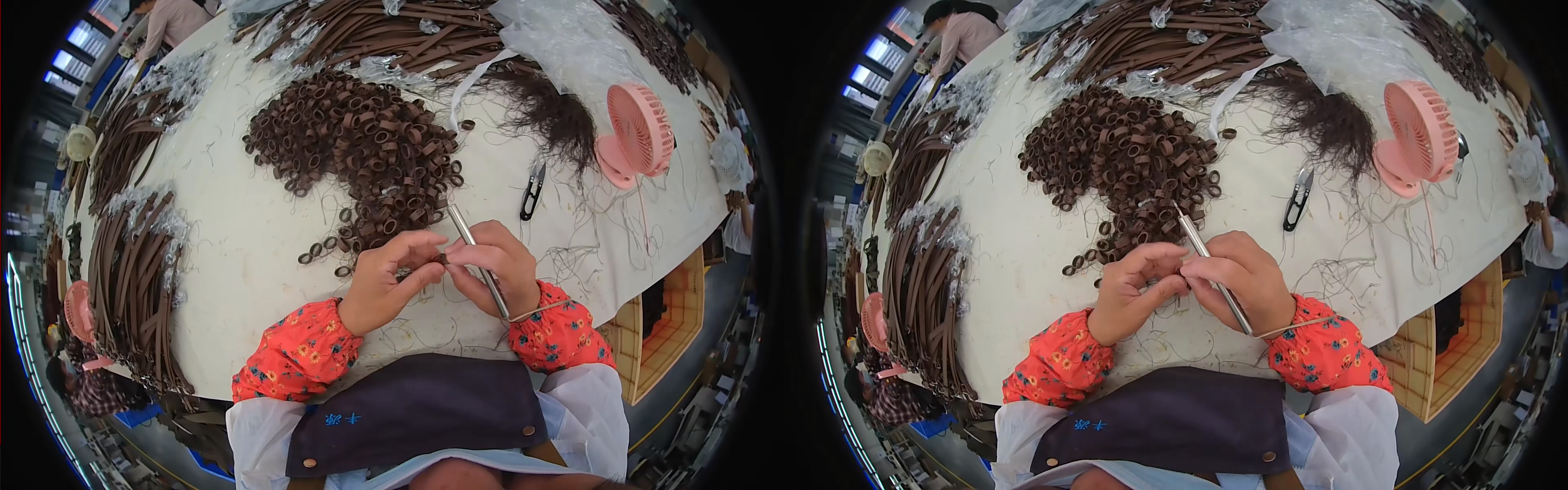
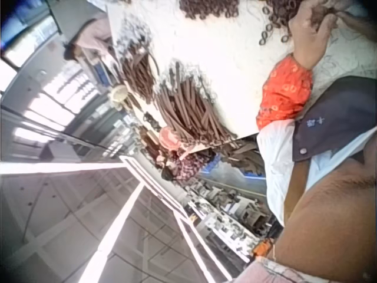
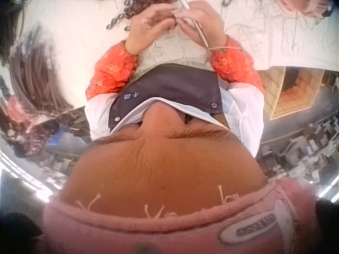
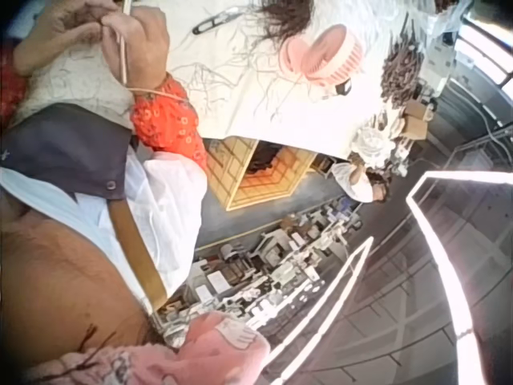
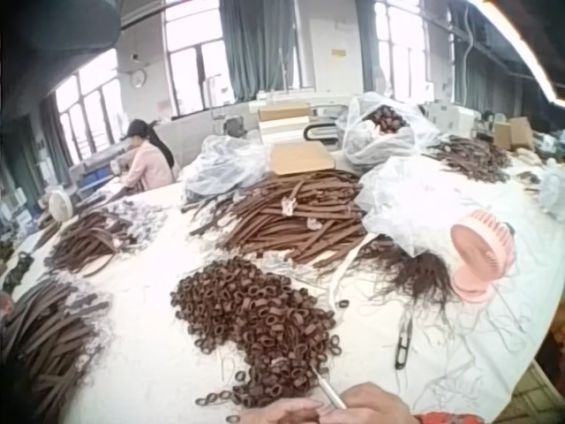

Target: The person uses a metal rod to thread a thin wire through small brown plastic rings, forming coiled hair accessories. They repeatedly pick up a ring, insert the rod, and wind the wire to create a spiral, then place the finished piece on the table. The workspace contains piles of rings, loose wire, and completed coils.

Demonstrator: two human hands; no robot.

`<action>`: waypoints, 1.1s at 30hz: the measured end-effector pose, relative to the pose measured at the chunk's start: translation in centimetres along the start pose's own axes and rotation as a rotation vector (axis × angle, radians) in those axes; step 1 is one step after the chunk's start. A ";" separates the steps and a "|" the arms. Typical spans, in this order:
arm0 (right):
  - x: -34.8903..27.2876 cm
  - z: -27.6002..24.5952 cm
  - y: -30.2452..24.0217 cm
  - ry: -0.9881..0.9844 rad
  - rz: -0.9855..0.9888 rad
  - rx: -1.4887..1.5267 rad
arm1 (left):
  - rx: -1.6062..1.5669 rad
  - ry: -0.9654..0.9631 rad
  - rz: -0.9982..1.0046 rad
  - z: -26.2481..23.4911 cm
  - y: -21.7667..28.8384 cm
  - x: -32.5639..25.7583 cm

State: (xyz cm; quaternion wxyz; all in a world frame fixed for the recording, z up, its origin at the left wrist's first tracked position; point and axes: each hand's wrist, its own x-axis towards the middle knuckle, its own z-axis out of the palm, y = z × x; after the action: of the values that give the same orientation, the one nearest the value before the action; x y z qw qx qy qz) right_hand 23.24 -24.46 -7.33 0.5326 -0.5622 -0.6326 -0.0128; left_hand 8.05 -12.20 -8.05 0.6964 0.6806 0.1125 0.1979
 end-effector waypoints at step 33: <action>-0.2 -1.6 -0.8 -0.043 0.530 0.720 | -0.198 0.025 -0.134 -0.7 -0.6 -0.7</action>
State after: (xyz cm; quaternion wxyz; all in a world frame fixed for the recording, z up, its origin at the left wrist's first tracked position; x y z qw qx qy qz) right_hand 23.61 -25.90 -6.33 0.6658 -0.4838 -0.4421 0.3567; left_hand 7.22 -11.90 -8.71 0.7704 0.5970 0.1462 0.1695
